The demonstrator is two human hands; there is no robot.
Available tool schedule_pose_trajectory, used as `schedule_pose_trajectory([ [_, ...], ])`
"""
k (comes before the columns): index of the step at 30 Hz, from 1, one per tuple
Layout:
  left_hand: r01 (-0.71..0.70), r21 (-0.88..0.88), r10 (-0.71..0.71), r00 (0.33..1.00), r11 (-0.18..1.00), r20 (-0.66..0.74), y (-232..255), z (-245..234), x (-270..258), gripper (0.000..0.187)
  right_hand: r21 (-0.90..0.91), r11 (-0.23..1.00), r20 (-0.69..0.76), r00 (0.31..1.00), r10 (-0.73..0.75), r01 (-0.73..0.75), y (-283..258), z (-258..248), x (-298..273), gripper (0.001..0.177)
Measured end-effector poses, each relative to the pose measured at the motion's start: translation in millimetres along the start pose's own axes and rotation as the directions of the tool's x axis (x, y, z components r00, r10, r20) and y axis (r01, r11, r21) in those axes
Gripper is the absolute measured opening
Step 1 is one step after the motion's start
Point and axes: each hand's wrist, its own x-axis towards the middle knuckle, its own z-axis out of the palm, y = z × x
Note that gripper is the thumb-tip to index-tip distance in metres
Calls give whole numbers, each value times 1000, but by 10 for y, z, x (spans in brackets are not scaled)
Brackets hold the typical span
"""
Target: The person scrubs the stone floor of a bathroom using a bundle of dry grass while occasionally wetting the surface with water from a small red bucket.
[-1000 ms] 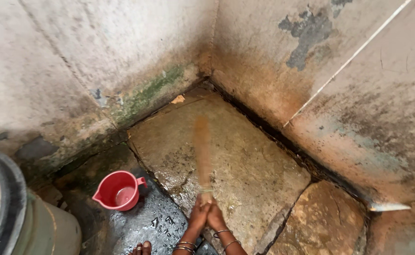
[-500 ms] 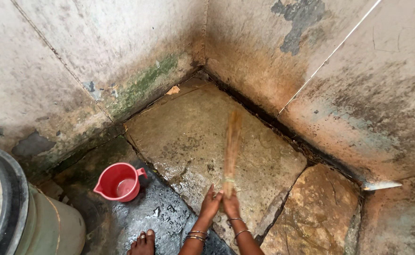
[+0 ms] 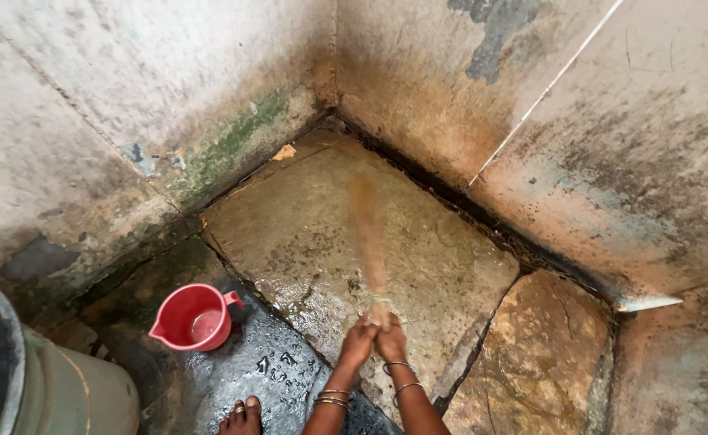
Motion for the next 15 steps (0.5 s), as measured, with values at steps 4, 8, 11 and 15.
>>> schedule_pose_trajectory([
  [4,-18,-27,19,999,999,43,0,-22,-21,63,259,959,39,993,109,-115,-86,26,13,62],
  [8,121,-100,-126,991,988,-44,19,-218,38,70,392,914,274,962,-7,-105,-308,349,126,56],
  [11,-86,-100,66,980,991,-190,-158,-413,280,77,137,956,321,902,-289,257,-388,522,191,54],
  [15,-43,-115,24,987,992,-158,-232,-407,410,82,-187,932,342,910,-233,309,-355,364,350,51],
])
